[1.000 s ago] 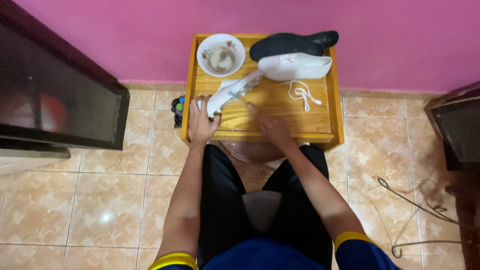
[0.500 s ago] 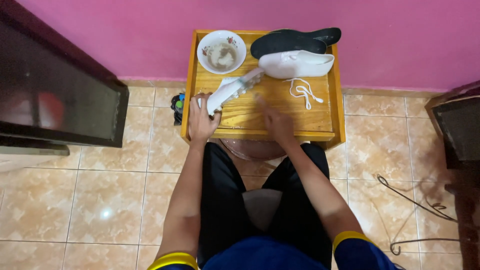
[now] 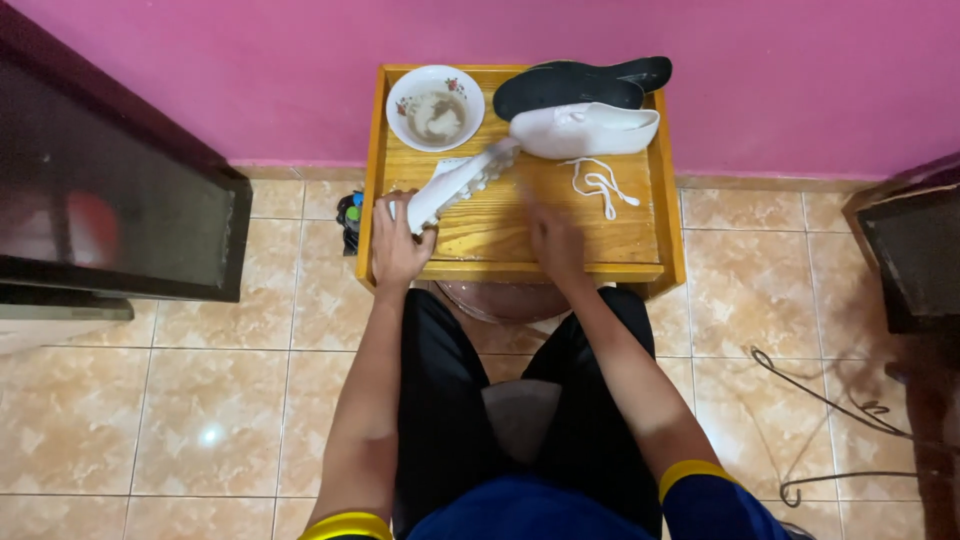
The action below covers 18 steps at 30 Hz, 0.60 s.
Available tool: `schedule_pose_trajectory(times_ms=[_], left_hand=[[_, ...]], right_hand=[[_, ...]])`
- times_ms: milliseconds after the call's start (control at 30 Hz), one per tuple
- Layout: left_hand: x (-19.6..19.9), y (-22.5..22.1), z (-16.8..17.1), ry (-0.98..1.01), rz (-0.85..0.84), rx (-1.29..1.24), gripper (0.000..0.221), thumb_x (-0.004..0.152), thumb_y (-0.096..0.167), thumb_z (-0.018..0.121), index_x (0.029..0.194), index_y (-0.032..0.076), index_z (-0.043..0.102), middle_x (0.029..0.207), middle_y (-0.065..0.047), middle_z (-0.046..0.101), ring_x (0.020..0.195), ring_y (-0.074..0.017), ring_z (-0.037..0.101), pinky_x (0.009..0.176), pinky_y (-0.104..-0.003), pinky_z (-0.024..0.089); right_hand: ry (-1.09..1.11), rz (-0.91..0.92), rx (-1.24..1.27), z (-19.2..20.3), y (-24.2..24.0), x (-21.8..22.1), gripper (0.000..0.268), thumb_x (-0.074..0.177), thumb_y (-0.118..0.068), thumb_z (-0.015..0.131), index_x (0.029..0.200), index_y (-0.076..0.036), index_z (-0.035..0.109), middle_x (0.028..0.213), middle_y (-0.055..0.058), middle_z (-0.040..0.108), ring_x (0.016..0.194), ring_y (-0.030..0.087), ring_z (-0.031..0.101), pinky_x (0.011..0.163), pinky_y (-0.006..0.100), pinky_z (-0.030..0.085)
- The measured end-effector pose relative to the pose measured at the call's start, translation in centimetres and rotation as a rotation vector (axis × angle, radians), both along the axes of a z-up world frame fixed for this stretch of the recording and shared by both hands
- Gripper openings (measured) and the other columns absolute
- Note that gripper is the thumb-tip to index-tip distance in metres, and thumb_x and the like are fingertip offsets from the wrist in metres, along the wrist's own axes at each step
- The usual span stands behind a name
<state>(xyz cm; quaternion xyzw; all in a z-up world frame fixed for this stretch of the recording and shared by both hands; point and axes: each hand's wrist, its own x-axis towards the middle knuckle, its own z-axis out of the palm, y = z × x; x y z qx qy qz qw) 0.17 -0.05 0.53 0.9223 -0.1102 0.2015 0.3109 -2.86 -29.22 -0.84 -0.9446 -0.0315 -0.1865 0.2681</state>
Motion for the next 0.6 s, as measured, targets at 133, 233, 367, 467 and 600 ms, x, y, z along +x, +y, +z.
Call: schedule_pose_trajectory(times_ms=[133,233,367,467,600], left_hand=[[-0.7,-0.4,0.4,-0.022,0.017,0.018,0.062,0.076,0.026,0.068,0.134,0.013,0.055,0.122,-0.012,0.048,0.109,-0.0393,0.058,0.089,-0.049,0.054],[0.3,-0.5,0.4,-0.045,0.021,0.011,0.065,0.074,0.026,0.069,0.136,0.013,0.055,0.121,-0.013,0.047,0.109,-0.0394,0.057,0.090,-0.049,0.053],[-0.3,-0.1,0.2,-0.030,0.034,0.025,0.062,0.074,0.027,0.069,0.134,0.014,0.055,0.120,-0.011,0.048,0.109,-0.0375,0.058,0.091,-0.048,0.054],[0.2,-0.2,0.1,-0.028,0.018,0.007,0.062,0.075,0.026,0.069,0.134,0.014,0.055,0.120,-0.011,0.048,0.109,-0.0378,0.058,0.091,-0.049,0.054],[0.2,-0.1,-0.3,-0.051,0.025,0.013,0.063,0.073,0.026,0.070,0.133,0.015,0.055,0.120,-0.009,0.048,0.108,-0.0364,0.058,0.090,-0.047,0.054]], right_hand=[[-0.033,0.079,-0.028,5.0,2.3,-2.4,0.016,0.100,-0.019,0.060,0.088,-0.020,0.070,0.078,0.001,0.074,0.073,0.028,0.072,0.067,0.038,0.058],[-0.096,0.179,-0.071,5.8,2.7,-1.5,0.019,0.094,-0.019,0.067,0.110,-0.022,0.076,0.103,0.010,0.079,0.083,0.035,0.075,0.072,0.050,0.060],[-0.003,0.088,-0.020,4.1,2.4,-1.4,0.039,0.099,-0.019,0.058,0.134,-0.031,0.069,0.115,0.007,0.076,0.097,0.029,0.074,0.081,0.045,0.060],[0.027,0.070,-0.023,2.0,1.2,-0.4,0.034,0.099,-0.022,0.059,0.130,-0.029,0.070,0.113,0.007,0.076,0.098,0.029,0.073,0.081,0.046,0.060],[-0.079,0.058,-0.064,-4.6,0.3,0.4,0.023,0.098,-0.023,0.063,0.117,-0.023,0.077,0.105,0.009,0.079,0.088,0.032,0.076,0.074,0.043,0.061]])
